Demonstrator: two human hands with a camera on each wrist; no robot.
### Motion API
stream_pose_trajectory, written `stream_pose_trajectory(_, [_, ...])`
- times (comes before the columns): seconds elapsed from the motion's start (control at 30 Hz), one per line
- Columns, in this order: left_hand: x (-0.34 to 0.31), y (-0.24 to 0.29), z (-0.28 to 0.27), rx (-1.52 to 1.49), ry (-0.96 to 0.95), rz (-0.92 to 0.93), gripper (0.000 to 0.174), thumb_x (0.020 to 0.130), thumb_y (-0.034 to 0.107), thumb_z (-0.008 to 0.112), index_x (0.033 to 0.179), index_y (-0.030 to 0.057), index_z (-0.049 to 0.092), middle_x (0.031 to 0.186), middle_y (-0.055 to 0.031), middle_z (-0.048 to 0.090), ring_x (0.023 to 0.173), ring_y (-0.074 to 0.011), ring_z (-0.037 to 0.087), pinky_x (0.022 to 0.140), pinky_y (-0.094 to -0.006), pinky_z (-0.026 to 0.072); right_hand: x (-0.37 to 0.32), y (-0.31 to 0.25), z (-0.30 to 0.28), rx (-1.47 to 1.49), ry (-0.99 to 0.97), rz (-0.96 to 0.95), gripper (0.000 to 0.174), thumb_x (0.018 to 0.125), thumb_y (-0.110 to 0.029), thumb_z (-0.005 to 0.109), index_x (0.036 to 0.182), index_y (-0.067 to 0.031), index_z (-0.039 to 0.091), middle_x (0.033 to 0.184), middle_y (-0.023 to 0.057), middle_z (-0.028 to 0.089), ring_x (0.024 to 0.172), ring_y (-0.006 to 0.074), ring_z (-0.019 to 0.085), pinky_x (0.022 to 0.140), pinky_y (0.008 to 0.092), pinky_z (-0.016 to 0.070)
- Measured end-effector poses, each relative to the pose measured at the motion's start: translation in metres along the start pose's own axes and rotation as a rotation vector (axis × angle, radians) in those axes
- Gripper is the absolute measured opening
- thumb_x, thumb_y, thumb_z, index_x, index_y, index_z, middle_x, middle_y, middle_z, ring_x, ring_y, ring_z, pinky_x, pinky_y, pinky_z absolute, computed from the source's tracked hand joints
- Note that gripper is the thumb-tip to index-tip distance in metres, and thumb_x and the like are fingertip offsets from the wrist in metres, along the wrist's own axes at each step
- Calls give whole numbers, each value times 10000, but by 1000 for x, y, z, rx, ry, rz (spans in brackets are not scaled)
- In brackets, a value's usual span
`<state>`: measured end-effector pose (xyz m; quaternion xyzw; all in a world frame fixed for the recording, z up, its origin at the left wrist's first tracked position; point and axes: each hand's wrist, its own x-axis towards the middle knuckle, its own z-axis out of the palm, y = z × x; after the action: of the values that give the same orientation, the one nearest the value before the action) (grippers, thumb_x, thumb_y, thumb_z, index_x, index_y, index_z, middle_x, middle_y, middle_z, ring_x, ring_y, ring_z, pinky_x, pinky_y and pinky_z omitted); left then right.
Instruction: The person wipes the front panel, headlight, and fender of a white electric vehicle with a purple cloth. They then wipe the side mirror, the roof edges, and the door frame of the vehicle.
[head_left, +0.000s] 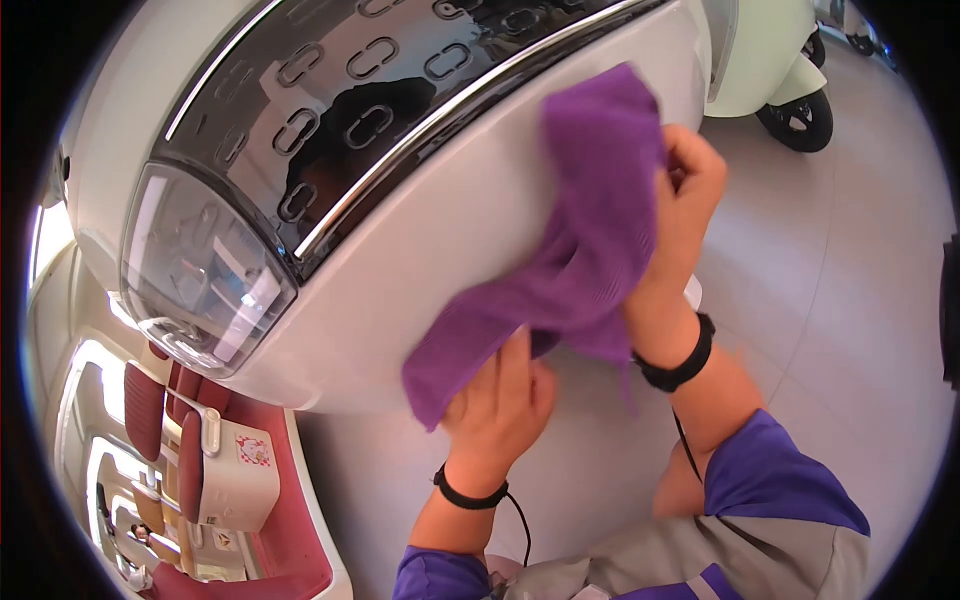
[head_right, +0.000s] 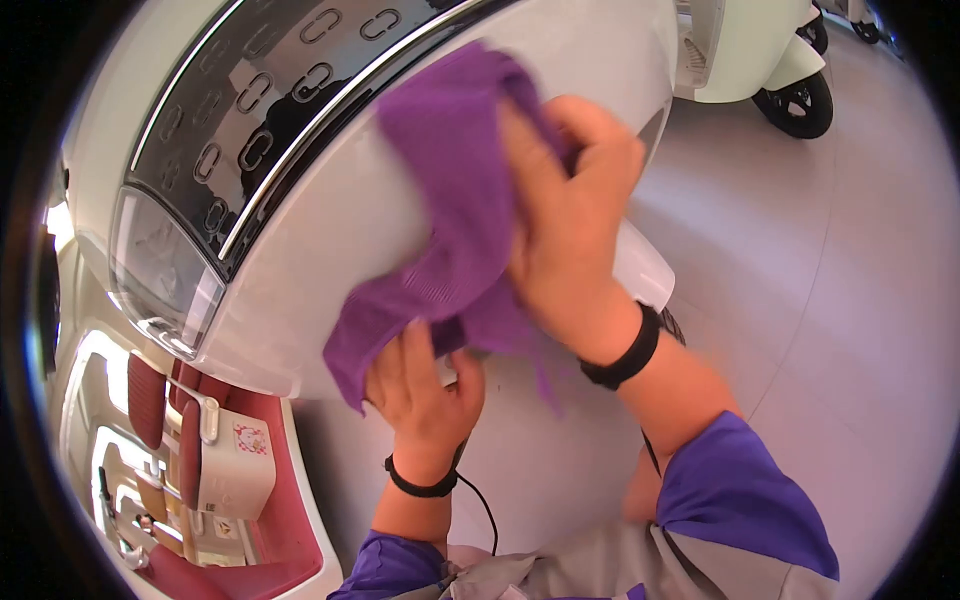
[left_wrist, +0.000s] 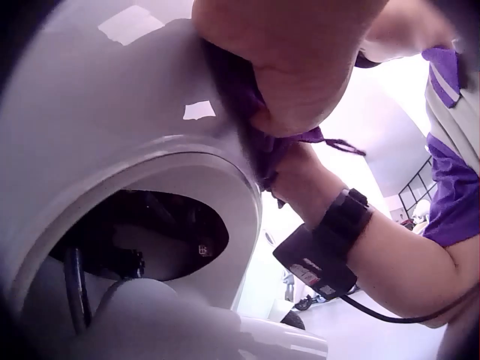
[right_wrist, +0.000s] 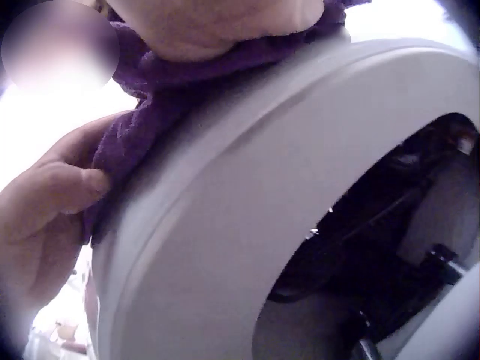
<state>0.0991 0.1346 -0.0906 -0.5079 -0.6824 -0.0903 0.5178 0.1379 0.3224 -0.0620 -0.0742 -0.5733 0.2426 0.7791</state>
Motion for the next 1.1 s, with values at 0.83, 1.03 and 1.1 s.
stream_pose_trajectory(0.83, [-47,-52,-24,-257,151,-193,472,922,106,604,1332,-87,473,1317,-186,563,1175,-294,562,1023,-396,408,-42,-75,38,255,-323,-345,293,699,-156,746,989,-186,752,837,-3,539,685,175,519,542,300,357])
stream_pose_trajectory(1.03, [-61,-60,9,-1280,332,-550,461,981,153,524,1383,-60,451,1418,-170,492,1286,-292,473,1104,-407,337,-82,-85,53,223,-22,-166,218,580,-273,734,781,-191,711,580,-7,450,440,179,430,404,298,280])
stream_pose_trajectory(1.1, [-119,-63,29,-1489,174,-707,428,964,145,559,1345,-28,467,1360,-135,502,1239,-261,480,1057,-381,367,-128,-75,48,278,-205,-17,184,567,-287,743,707,-198,662,519,-15,430,394,190,398,384,305,270])
